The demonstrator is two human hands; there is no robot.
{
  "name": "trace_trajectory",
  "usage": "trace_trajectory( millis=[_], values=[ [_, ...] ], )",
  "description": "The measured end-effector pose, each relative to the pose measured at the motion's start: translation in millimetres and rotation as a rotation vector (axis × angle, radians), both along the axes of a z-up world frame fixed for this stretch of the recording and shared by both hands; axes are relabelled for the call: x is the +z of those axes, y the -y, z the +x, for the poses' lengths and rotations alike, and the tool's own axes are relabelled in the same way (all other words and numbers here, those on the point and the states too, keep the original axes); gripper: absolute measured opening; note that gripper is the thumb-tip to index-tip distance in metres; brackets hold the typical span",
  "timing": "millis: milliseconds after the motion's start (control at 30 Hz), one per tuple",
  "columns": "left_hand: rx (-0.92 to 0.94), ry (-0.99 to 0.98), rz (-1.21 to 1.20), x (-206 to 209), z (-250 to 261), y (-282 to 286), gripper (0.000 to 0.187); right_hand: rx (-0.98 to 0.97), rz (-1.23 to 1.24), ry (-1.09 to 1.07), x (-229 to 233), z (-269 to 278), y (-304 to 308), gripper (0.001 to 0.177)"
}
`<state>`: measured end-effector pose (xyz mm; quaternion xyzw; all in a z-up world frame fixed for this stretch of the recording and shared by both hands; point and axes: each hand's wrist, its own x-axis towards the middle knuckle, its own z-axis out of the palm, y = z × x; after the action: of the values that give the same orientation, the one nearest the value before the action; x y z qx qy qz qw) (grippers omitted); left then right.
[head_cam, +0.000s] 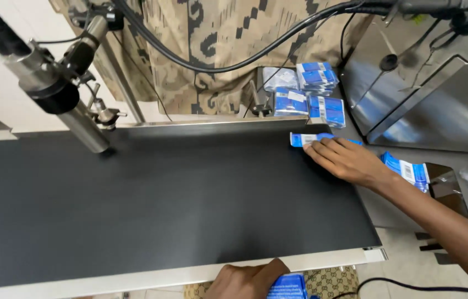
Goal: Feeding blue labels onto a conveyor belt for a labeling machine
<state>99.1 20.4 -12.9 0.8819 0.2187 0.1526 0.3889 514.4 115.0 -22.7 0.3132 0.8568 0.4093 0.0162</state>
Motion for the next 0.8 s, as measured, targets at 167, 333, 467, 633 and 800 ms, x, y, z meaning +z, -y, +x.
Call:
trace_trajectory(
  millis=[167, 333, 467, 633, 800],
  values=[
    [0.115, -0.124, -0.073, -2, 11, 5, 0.07, -0.046, -0.112, 0.008, -10, 12, -24, 0.048],
    [0.078, -0.093, -0.07, -3, 14, -4, 0.069, -0.062, -0.18, -0.009, -18, 19, -42, 0.057],
    [0.118, -0.088, -0.106, 9, 16, -6, 0.061, -0.137, -0.296, -0.023, -29, 24, -55, 0.061],
    [0.088, -0.05, -0.075, 18, 15, -11, 0.062, -0.244, -0.543, -0.152, -23, -7, -65, 0.08],
    [0.037, -0.032, -0.102, 34, 9, -10, 0.069, -0.087, -0.533, -0.26, -18, -53, -71, 0.092]
  ],
)
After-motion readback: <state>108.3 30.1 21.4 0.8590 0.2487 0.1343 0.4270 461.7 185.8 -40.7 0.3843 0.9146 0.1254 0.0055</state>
